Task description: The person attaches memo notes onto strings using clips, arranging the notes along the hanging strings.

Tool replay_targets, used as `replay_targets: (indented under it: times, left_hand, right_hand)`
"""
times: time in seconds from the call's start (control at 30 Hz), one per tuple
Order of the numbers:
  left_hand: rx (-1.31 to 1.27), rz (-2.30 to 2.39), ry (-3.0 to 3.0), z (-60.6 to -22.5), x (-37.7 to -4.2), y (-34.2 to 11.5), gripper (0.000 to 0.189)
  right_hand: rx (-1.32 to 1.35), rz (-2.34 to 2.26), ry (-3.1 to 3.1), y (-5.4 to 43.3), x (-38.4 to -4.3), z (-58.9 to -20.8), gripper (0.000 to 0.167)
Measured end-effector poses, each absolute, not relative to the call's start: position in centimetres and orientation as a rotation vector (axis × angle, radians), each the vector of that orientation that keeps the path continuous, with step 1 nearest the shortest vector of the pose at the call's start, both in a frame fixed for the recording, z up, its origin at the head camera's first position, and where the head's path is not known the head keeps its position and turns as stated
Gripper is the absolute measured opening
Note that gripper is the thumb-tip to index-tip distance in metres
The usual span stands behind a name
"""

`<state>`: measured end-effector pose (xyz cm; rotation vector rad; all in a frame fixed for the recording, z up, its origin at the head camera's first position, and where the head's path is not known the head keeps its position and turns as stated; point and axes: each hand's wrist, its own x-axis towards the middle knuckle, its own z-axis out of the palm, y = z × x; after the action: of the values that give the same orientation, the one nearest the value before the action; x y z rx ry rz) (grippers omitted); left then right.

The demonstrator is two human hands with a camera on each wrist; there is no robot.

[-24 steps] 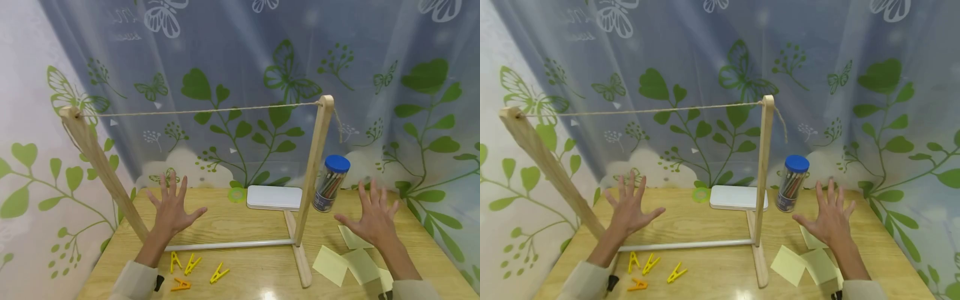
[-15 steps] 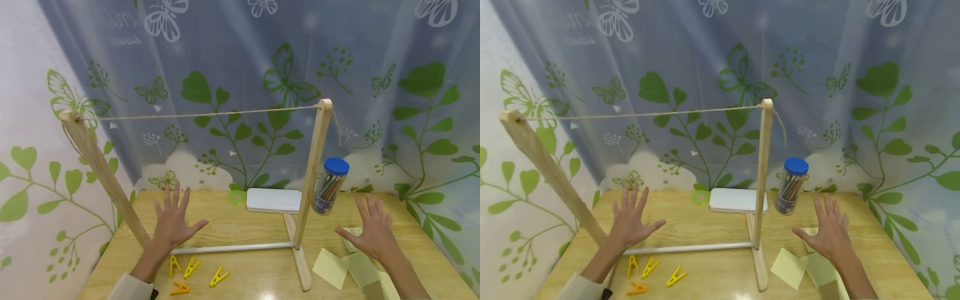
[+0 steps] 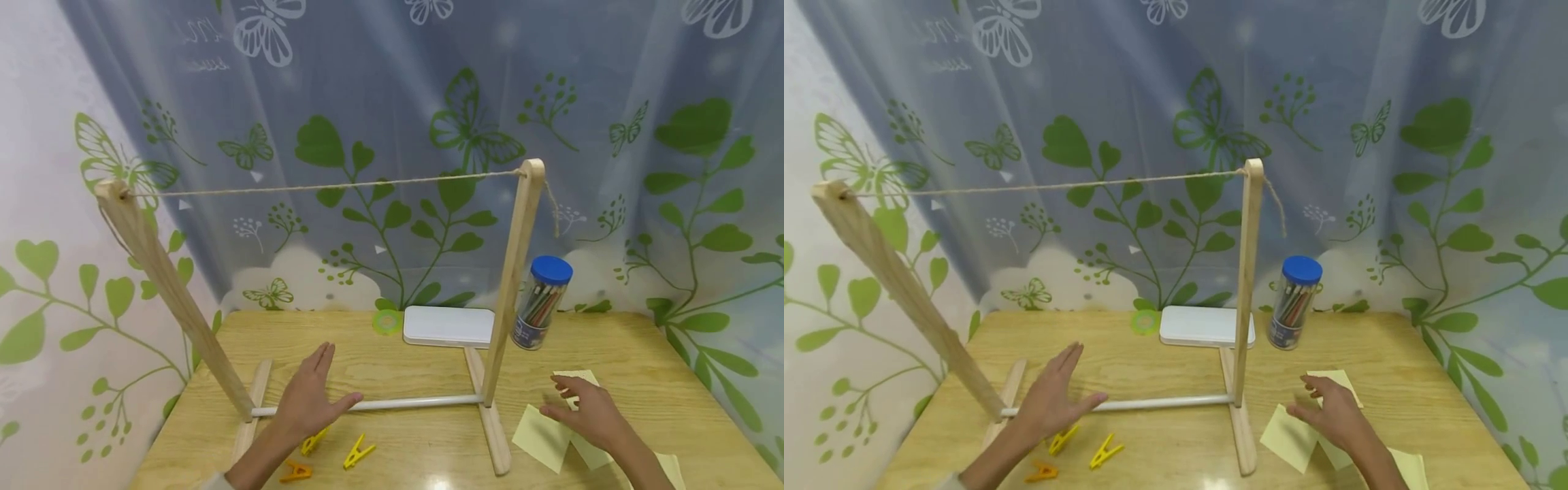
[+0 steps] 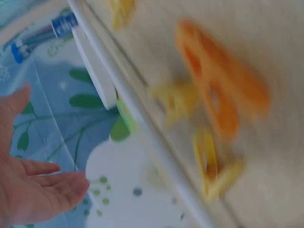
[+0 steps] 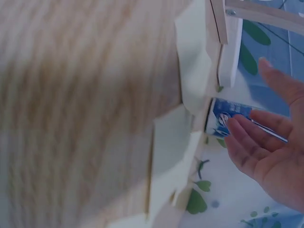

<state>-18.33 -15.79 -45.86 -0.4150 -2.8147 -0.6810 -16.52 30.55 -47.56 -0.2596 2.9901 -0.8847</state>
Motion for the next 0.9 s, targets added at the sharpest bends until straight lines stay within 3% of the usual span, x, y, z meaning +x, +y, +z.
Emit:
replay_targets:
  times: [0.2,0.47,0.7,0.9]
  left_hand:
    - [-0.364,-0.885,-2.895,-46.6,-17.2,-14.9,0.08]
    - [-0.499,-1.071,-2.996,-47.9,-16.3,-14.6,0.064]
    - [-0.622,-0.922,-3.036,-49.5,-15.7,-13.3,0.039]
    - [-0.581,-0.839,-3.067,-50.4,-15.3,-12.5,0.037]
  right_hand:
    - [-0.243,-0.901,2.906,30.5,-16.9,-48.6,0.053]
    - [-0.169,-0.858,2.866,30.0,-17.1,-49.4,0.041]
    - [-0.148,-0.822,2.876,29.7,-17.3,-49.8,0.035]
    - [-0.118,-0.821,2.885,29.3,-17.4,-50.1,0.035]
